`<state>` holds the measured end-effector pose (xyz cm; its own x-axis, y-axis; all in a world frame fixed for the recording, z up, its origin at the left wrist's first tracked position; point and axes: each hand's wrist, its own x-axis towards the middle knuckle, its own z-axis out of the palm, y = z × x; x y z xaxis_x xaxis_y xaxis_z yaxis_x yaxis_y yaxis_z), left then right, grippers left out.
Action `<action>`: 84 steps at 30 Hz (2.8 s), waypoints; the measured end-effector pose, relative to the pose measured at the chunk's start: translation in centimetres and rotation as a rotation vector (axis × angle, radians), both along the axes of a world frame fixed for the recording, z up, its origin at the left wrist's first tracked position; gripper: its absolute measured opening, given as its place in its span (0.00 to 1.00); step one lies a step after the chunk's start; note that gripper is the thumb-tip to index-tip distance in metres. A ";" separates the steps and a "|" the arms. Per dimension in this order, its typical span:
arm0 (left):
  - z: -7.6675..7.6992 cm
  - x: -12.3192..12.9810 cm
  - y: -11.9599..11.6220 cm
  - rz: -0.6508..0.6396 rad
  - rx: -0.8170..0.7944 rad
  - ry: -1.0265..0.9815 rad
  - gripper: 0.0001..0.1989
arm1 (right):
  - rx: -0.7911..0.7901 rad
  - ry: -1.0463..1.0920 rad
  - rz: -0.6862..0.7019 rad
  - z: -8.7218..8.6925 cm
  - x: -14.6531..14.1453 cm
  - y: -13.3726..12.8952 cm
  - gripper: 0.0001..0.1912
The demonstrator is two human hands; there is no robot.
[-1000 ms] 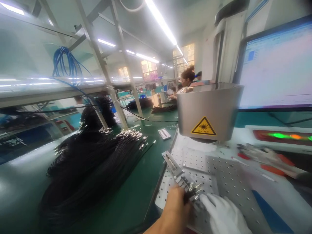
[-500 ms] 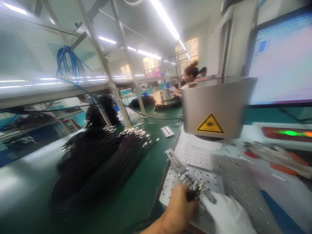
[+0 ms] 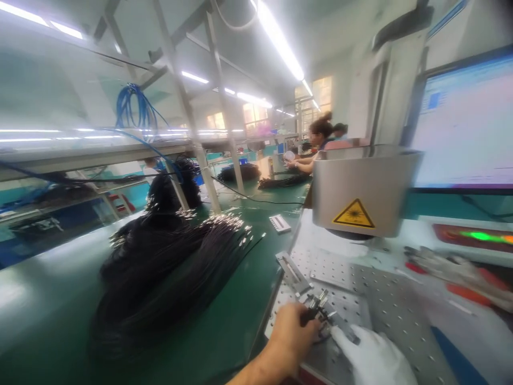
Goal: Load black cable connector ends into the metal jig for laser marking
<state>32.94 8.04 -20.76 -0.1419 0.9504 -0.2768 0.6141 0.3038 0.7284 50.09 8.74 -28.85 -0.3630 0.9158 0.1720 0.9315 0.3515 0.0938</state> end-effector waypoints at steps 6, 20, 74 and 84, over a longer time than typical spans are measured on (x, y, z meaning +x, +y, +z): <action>-0.7 0.6 -0.4 -0.036 0.054 0.198 0.08 | -0.004 0.068 -0.019 -1.1 0.2 0.0 0.25; -1.3 0.7 0.0 -0.160 0.072 0.275 0.05 | 0.236 0.034 0.112 -2.2 0.7 0.1 0.28; -0.8 -0.8 1.9 -0.121 0.015 0.106 0.02 | 0.045 0.011 0.189 0.2 -2.4 1.1 0.35; -1.5 -2.5 1.1 0.007 0.051 -0.104 0.06 | 0.115 0.060 0.160 -0.2 -2.2 0.4 0.33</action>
<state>30.40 9.12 -22.22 -0.1218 0.9628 -0.2414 0.5322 0.2686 0.8029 47.93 9.16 -29.08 -0.4882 0.8203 0.2978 0.8697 0.4857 0.0877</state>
